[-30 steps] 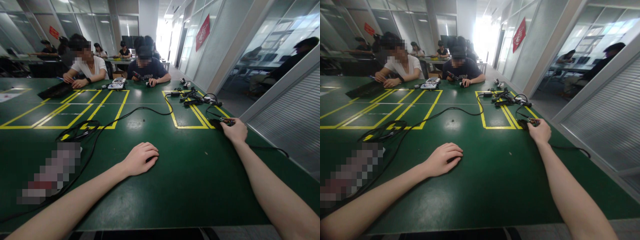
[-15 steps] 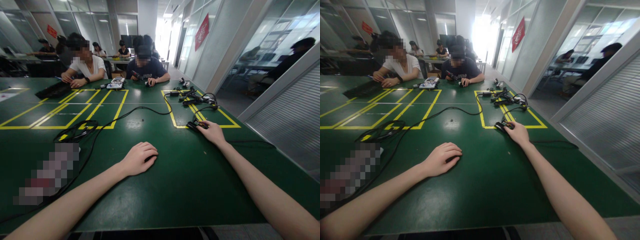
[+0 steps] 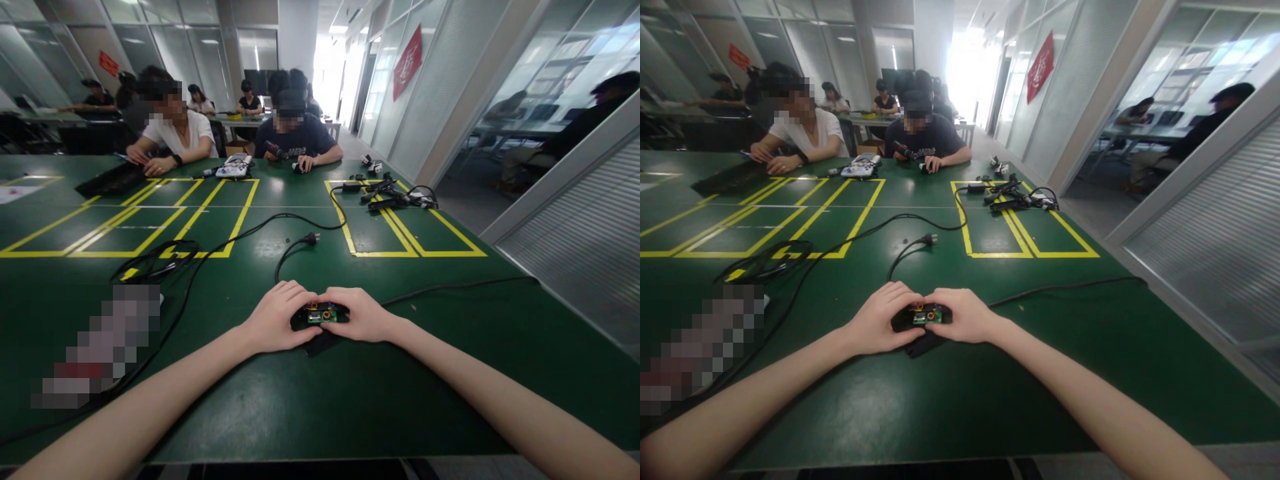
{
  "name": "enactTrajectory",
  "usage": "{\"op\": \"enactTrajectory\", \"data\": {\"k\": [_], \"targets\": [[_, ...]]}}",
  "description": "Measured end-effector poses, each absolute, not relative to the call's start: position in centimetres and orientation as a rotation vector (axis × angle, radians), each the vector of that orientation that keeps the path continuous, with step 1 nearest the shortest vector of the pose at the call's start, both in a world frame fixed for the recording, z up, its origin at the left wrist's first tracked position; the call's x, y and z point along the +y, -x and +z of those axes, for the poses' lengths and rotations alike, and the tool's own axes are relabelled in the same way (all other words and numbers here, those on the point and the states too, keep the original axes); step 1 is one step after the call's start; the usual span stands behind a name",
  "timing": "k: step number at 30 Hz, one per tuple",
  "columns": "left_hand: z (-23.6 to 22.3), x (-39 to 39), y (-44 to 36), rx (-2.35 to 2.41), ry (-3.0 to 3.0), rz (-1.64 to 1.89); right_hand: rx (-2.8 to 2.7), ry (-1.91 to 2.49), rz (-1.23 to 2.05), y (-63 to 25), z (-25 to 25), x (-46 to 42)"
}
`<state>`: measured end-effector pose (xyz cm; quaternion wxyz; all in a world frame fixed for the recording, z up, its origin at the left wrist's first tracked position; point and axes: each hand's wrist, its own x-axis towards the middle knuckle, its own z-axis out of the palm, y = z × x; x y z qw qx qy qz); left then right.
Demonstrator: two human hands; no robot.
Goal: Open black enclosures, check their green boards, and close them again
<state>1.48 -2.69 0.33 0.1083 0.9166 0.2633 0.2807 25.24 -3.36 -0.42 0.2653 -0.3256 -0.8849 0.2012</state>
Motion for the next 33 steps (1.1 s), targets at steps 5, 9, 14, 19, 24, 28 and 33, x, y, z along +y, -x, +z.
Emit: {"op": "enactTrajectory", "data": {"k": [5,9,14,19,24,28,33], "targets": [[0.4,-2.6,-1.6,0.85,-2.647,0.811,-2.42,0.953,0.413,-25.4,-0.2,-3.3],[0.4,-2.6,-1.6,0.803,-2.598,0.895,-2.426,0.964,0.395,-25.3,0.0,-3.3],[0.3,-2.5,-1.6,0.71,-2.558,0.993,-2.394,0.956,0.407,-25.4,-0.2,-3.2],[0.2,-2.4,-1.6,0.67,-2.539,1.118,-2.362,0.97,0.332,-25.8,-0.6,-2.8],[-0.2,-2.2,-1.5,0.834,-2.533,1.068,-2.324,1.053,0.247,-25.9,-0.8,-2.6],[-0.5,-2.0,-1.3,0.937,-2.525,1.004,-2.34,1.082,0.212,-25.8,-0.9,-2.6],[-0.5,-2.1,-1.2,0.914,-2.496,1.02,-2.35,1.098,0.208,-25.8,-0.9,-2.7]]}}
